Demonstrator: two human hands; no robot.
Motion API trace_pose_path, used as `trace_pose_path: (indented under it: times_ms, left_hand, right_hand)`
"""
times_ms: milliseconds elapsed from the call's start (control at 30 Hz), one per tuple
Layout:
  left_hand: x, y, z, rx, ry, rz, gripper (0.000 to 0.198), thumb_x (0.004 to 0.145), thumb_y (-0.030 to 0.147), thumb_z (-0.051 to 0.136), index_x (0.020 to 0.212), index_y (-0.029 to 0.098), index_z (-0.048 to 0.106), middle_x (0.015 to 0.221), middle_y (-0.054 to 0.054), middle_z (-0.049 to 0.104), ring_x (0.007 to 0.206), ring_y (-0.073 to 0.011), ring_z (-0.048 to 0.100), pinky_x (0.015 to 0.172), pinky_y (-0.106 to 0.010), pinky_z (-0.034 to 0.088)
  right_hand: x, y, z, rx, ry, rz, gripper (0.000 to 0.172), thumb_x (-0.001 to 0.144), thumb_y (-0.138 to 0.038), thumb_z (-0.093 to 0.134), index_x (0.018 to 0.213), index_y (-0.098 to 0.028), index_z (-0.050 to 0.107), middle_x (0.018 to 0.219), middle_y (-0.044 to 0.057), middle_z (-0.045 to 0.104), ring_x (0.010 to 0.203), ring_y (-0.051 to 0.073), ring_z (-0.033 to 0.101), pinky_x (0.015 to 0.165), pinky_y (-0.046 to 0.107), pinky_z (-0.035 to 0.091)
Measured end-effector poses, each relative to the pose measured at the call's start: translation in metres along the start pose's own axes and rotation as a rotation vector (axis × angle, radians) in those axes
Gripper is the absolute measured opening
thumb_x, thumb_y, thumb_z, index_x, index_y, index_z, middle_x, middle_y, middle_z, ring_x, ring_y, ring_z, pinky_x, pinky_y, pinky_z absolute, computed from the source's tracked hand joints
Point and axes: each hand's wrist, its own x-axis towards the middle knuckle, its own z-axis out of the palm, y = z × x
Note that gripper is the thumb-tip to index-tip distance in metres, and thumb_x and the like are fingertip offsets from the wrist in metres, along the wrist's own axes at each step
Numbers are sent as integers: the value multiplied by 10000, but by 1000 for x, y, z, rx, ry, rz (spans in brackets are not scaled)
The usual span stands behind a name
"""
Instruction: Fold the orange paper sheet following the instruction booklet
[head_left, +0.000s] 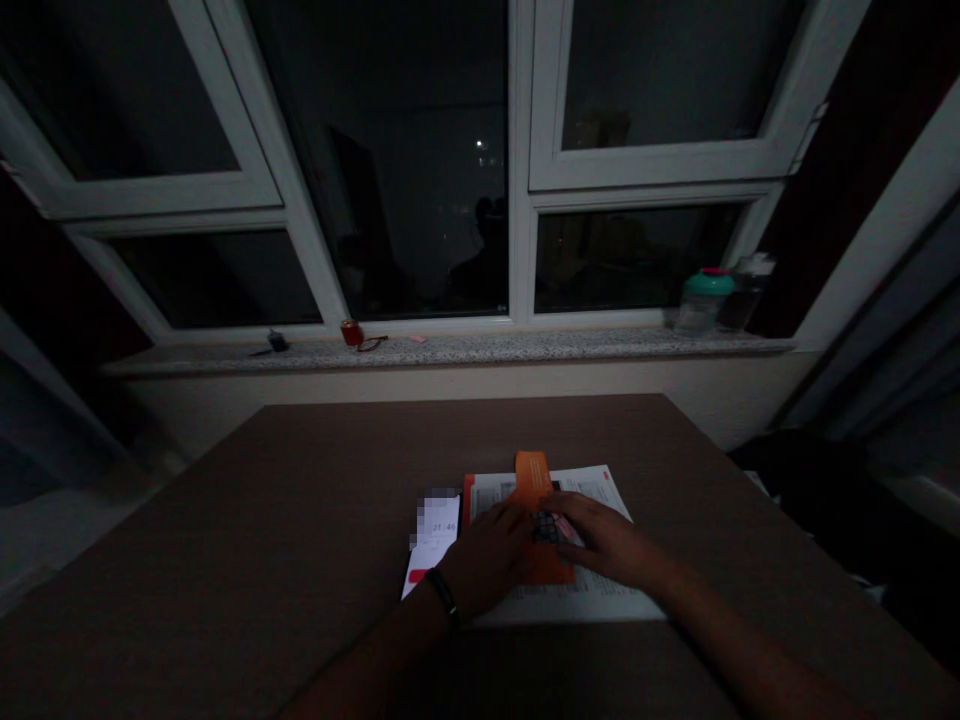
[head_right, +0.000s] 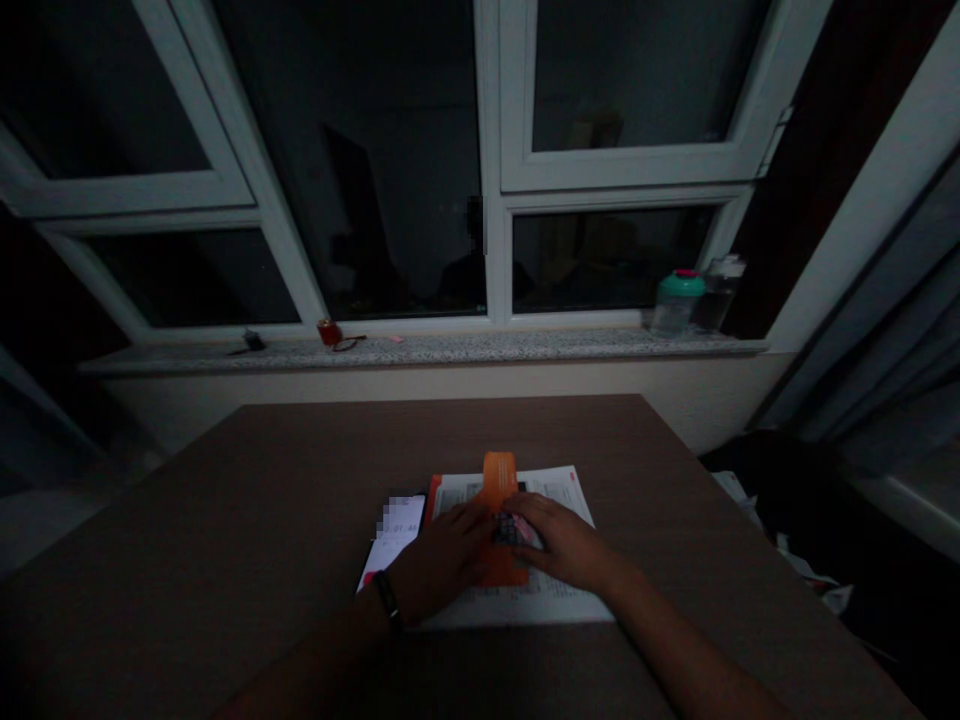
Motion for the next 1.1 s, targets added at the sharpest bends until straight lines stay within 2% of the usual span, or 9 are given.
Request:
trace_pose_path:
  times_ms: [333, 600, 867, 1100]
  left_hand:
    - [0, -2, 3, -33, 13, -10, 560, 884, 223, 672, 1393, 229, 437, 1405, -111, 475, 1293, -313, 446, 1075, -487, 395]
    - [-2, -6, 7, -34, 12, -7, 563, 907, 252, 646, 1420, 236, 415, 1464, -119, 428, 1351, -319, 395, 1108, -488, 358]
    - [-2, -9, 6, -42, 2, -12, 599, 886, 238, 663, 1431, 228, 414, 1486, -122, 409, 1363, -322, 380, 1120, -497, 345]
    - [-2, -7, 2, -77, 16, 10, 555, 885, 244, 655, 1396, 235, 437, 1452, -114, 441, 1338, -314, 408, 1104, -499, 359]
  right_hand:
    - [-1, -1, 2, -3, -34, 19, 636, 846, -284, 699, 1438, -242, 468, 1489, 107, 492, 1377, 285, 445, 1163, 473, 344]
    - [-4, -1, 5, 19, -70, 55, 802, 756, -274, 783, 1474, -252, 425, 1533, 110, 434, 1402, 302, 409, 1172, 481, 322]
    - [-1, -3, 6, 16, -79, 63, 829, 756, -287, 796, 1487, -259, 406, 1539, 112, 425, 1409, 307, 393, 1177, 486, 303]
    - [-1, -1, 8, 18, -83, 37, 814, 756, -315, 806, 1473, -255, 425, 1529, 113, 439, 1401, 304, 405, 1174, 488, 302]
